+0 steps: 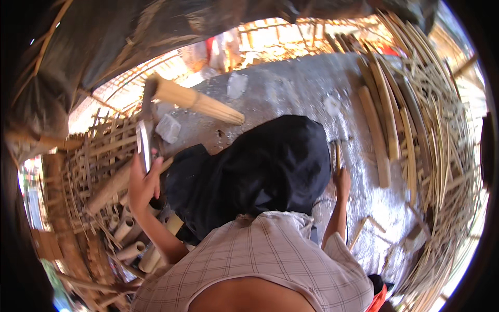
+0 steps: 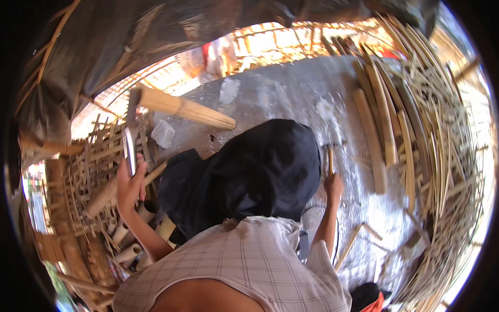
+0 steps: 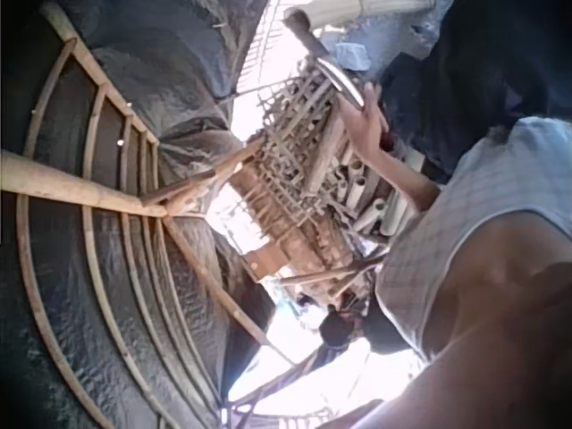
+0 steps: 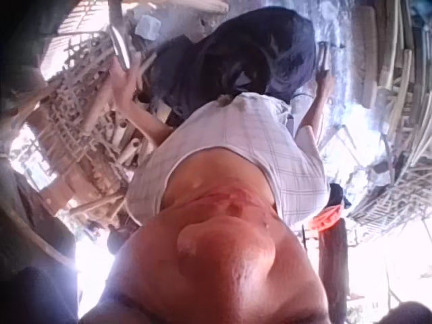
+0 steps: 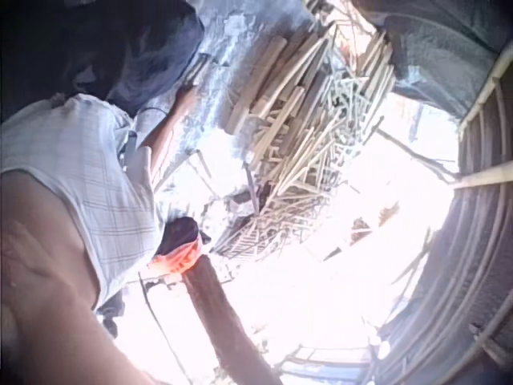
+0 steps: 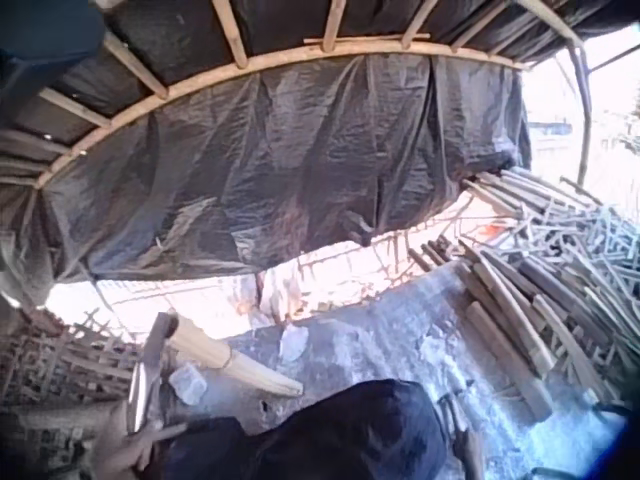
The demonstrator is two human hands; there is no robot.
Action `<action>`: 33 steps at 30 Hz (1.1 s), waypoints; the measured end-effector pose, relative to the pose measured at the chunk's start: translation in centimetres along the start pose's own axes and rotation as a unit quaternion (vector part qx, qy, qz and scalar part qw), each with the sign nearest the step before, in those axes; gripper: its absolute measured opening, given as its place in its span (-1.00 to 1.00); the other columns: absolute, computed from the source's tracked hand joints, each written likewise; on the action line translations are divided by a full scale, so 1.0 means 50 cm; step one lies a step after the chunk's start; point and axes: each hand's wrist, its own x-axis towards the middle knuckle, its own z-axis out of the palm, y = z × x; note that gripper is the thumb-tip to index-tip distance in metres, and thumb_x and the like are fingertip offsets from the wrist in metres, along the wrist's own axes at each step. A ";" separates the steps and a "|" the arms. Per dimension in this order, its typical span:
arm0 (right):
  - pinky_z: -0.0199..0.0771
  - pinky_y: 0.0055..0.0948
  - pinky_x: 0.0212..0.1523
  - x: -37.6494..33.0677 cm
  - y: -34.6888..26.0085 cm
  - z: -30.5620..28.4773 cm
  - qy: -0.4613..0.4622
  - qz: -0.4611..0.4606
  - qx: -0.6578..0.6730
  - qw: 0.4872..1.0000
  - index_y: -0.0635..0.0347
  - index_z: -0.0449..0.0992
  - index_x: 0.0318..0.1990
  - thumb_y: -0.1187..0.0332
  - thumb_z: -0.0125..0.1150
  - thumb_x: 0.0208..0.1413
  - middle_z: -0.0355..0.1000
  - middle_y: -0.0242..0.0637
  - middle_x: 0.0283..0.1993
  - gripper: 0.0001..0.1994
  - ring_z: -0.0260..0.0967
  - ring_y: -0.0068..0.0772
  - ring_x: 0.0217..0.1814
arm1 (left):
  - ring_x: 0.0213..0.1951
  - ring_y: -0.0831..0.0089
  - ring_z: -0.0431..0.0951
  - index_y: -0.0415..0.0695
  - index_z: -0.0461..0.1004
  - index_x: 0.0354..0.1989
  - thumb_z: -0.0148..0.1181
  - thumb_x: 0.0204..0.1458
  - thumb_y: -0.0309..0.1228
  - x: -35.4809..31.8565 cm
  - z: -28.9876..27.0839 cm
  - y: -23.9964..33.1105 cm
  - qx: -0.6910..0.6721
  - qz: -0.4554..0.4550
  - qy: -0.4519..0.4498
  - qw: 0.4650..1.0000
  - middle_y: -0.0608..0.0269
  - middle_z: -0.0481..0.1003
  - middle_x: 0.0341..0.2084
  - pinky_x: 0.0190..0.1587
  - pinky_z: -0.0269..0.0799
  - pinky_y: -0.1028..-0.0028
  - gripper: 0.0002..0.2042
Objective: The person crafts objects from bamboo by using a chisel and a hammer to shape and hollow out bamboo sections, then positions and fits the resulting pieces together while sitting on the ground.
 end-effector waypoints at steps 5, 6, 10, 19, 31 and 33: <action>0.53 -0.32 -0.66 0.043 0.011 -0.026 -0.100 0.089 0.249 0.959 0.42 0.48 -0.32 0.51 -0.01 0.18 0.35 -0.24 -0.62 -0.85 0.39 -0.37 -0.70 | -0.63 0.24 0.47 -0.27 0.37 0.13 0.25 0.28 -0.21 0.039 0.014 0.084 0.164 0.084 -0.054 0.981 0.05 0.50 -0.51 -0.53 0.37 0.30 -0.58; 0.43 -0.35 -0.70 0.058 -0.013 -0.068 -0.127 0.077 0.245 0.958 0.41 0.48 -0.33 0.49 0.02 0.18 0.34 -0.27 -0.63 -0.85 0.34 -0.41 -0.72 | -0.53 0.11 0.52 -0.27 0.36 0.14 0.26 0.26 -0.20 0.050 0.012 0.073 0.197 0.140 -0.048 0.969 -0.01 0.52 -0.46 -0.42 0.42 0.24 -0.55; 0.17 -0.43 -0.76 0.096 -0.097 -0.250 -0.091 -0.032 0.191 0.977 0.35 0.49 -0.35 0.31 0.14 0.31 0.30 -0.38 -0.65 -0.75 0.22 -0.53 -0.74 | -0.12 -0.21 0.54 -0.18 0.37 0.19 0.27 0.22 -0.23 0.055 0.005 0.114 0.262 0.178 -0.078 0.945 -0.18 0.57 -0.25 -0.10 0.45 0.06 -0.55; 0.18 -0.22 -0.49 -0.071 -0.559 -0.674 0.092 -0.382 0.261 0.882 0.37 0.42 -0.20 0.25 0.08 0.46 0.28 -0.12 -0.56 -0.71 0.13 -0.32 -0.57 | -0.07 -0.16 0.58 -0.19 0.36 0.15 0.21 0.24 -0.26 0.098 0.025 0.131 0.303 0.194 -0.087 0.929 -0.19 0.56 -0.15 -0.06 0.44 0.06 -0.61; 0.19 -0.11 -0.53 -0.190 -0.788 -0.667 0.051 -0.485 0.172 0.856 0.36 0.37 -0.37 0.28 0.22 0.38 0.31 0.13 -0.59 -0.66 0.24 0.28 -0.55 | -0.09 -0.12 0.60 -0.18 0.34 0.19 0.20 0.27 -0.17 0.100 -0.002 0.105 0.298 0.183 -0.043 0.936 -0.22 0.57 -0.17 -0.07 0.46 0.07 -0.56; 0.18 -0.12 -0.54 -0.183 -0.796 -0.667 0.064 -0.479 0.164 0.860 0.36 0.37 -0.40 0.26 0.25 0.36 0.30 0.12 -0.60 -0.64 0.23 0.27 -0.56 | -0.10 -0.09 0.61 -0.18 0.36 0.18 0.22 0.26 -0.21 0.106 0.001 0.113 0.297 0.179 -0.053 0.937 -0.21 0.57 -0.17 -0.08 0.47 0.08 -0.58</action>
